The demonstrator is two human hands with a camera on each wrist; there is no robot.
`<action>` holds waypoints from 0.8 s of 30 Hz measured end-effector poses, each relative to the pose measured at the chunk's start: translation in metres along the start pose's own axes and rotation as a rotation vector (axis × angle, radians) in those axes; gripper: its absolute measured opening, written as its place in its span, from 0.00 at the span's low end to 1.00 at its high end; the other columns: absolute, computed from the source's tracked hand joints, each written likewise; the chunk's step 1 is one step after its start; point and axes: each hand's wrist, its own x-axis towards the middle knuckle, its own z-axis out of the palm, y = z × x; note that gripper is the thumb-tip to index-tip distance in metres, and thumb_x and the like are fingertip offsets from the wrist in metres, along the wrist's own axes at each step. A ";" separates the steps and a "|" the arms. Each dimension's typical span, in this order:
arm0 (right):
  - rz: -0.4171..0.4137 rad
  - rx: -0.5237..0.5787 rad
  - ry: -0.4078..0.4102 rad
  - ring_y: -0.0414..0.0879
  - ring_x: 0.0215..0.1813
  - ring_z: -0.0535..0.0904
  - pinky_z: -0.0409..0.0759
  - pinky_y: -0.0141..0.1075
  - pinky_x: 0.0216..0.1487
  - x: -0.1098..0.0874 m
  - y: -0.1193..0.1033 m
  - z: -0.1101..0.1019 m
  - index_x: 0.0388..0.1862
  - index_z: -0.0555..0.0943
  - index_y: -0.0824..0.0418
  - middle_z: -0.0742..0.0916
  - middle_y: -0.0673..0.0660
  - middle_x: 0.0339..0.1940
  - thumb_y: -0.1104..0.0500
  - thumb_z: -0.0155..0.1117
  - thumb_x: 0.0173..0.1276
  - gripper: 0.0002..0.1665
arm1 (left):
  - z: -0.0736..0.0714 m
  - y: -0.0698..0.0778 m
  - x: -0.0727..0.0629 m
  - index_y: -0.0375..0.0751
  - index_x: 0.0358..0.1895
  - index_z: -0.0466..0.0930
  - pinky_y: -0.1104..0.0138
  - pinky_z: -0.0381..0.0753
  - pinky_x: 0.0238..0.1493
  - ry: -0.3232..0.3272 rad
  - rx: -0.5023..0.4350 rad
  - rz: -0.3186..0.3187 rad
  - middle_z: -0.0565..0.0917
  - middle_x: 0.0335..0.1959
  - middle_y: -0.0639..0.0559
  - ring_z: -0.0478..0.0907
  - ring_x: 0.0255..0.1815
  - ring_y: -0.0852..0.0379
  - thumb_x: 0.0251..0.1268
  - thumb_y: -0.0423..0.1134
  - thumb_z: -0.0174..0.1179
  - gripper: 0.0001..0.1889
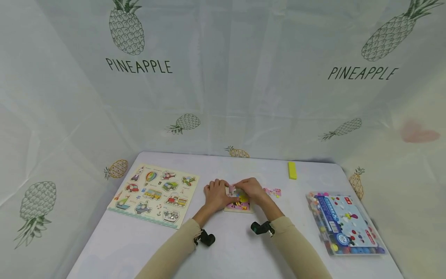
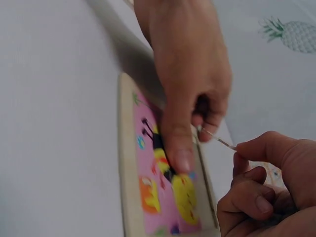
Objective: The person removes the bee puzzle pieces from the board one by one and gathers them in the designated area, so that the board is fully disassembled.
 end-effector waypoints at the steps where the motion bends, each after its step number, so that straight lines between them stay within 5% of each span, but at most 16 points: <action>1: 0.002 0.004 0.001 0.41 0.18 0.62 0.65 0.32 0.23 -0.001 0.001 -0.005 0.45 0.89 0.65 0.70 0.48 0.15 0.54 0.66 0.71 0.15 | 0.000 0.000 0.000 0.47 0.51 0.75 0.46 0.58 0.58 -0.003 0.001 -0.002 0.73 0.46 0.49 0.66 0.53 0.45 0.44 0.72 0.72 0.39; 13: 0.109 0.028 0.071 0.43 0.25 0.67 0.65 0.33 0.27 -0.008 0.028 -0.074 0.45 0.86 0.66 0.78 0.54 0.25 0.54 0.67 0.70 0.15 | -0.002 0.001 -0.002 0.48 0.51 0.75 0.46 0.57 0.59 -0.012 -0.005 -0.006 0.73 0.47 0.49 0.66 0.53 0.46 0.45 0.71 0.72 0.37; 18: 0.160 -0.003 0.083 0.43 0.27 0.70 0.66 0.31 0.27 -0.012 0.035 -0.087 0.46 0.86 0.67 0.83 0.56 0.29 0.55 0.67 0.70 0.15 | -0.003 0.002 -0.003 0.47 0.51 0.76 0.45 0.57 0.58 -0.005 -0.027 0.012 0.74 0.47 0.48 0.67 0.52 0.45 0.45 0.70 0.73 0.38; 24: 0.167 -0.015 0.072 0.41 0.21 0.65 0.62 0.31 0.23 -0.012 0.040 -0.090 0.43 0.87 0.67 0.79 0.51 0.21 0.56 0.69 0.68 0.14 | -0.006 0.004 -0.004 0.46 0.51 0.76 0.45 0.57 0.57 0.001 -0.022 0.014 0.74 0.47 0.48 0.67 0.53 0.44 0.44 0.70 0.73 0.38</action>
